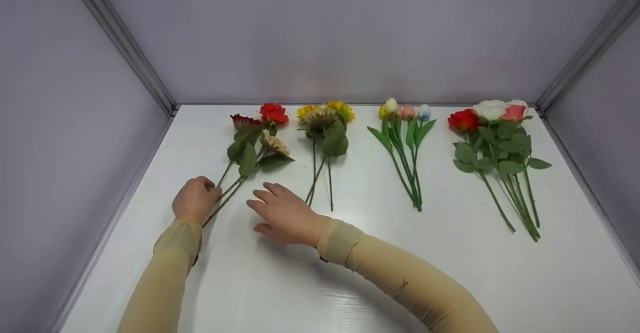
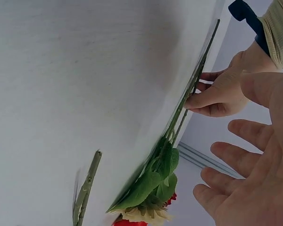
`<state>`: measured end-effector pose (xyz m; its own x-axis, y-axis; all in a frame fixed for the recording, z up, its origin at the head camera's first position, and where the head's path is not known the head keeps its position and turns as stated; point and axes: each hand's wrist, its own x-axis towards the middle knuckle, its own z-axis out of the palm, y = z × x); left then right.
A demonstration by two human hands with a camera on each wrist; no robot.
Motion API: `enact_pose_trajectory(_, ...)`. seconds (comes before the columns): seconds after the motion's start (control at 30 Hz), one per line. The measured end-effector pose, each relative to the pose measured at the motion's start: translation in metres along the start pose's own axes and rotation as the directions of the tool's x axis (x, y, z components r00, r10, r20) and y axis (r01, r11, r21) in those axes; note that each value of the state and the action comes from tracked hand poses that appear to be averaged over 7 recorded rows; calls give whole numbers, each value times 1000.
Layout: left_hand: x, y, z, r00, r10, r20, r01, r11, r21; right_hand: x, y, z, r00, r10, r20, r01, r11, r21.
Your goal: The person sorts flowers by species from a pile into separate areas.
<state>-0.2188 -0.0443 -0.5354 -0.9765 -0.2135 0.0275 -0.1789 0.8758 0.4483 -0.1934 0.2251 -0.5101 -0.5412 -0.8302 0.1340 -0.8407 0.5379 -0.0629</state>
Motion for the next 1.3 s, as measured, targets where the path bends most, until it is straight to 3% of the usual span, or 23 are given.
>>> enact_pose_trajectory(0.2, 1, -4, -6, 1000, -9, -19, 9, 1000, -11, -5, 7, 5, 999, 23, -27, -23, 1000, 5)
enact_pose_trajectory(0.4, 1, -6, -10, 998, -4, -60, 4, 1000, -7, -8, 16, 7, 988, 54, -146, -56, 998, -9)
enact_pose_trajectory(0.6, 2, -4, -15, 994, -21, -111, 16, 999, -44, -13, 24, 8, 965, 11, -264, -11, 1000, 2)
enact_pose_trajectory(0.7, 0, 4, -17, 990, -32, -138, 18, 995, -99, -17, 31, 7, 965, 40, -260, -28, 998, 52)
enact_pose_trajectory(0.8, -1, 19, -18, 989, -32, -147, 8, 987, -158, -23, 42, 3, 970, 128, -205, -96, 983, 159)
enact_pose_trajectory(0.93, 2, 48, -16, 991, -4, -133, -27, 973, -230, -33, 61, -4, 955, 248, -164, -196, 939, 281)
enact_pose_trajectory(1.1, 1, 88, -11, 995, 49, -88, -77, 936, -343, -53, 87, -13, 908, 381, -173, -293, 874, 389)
enact_pose_trajectory(1.2, -7, 114, -6, 996, 82, -42, -92, 892, -443, -67, 103, -18, 871, 462, -166, -339, 811, 478)
enact_pose_trajectory(1.3, -19, 141, 4, 993, 118, -8, -105, 838, -535, -81, 118, -24, 833, 535, -140, -352, 708, 612)
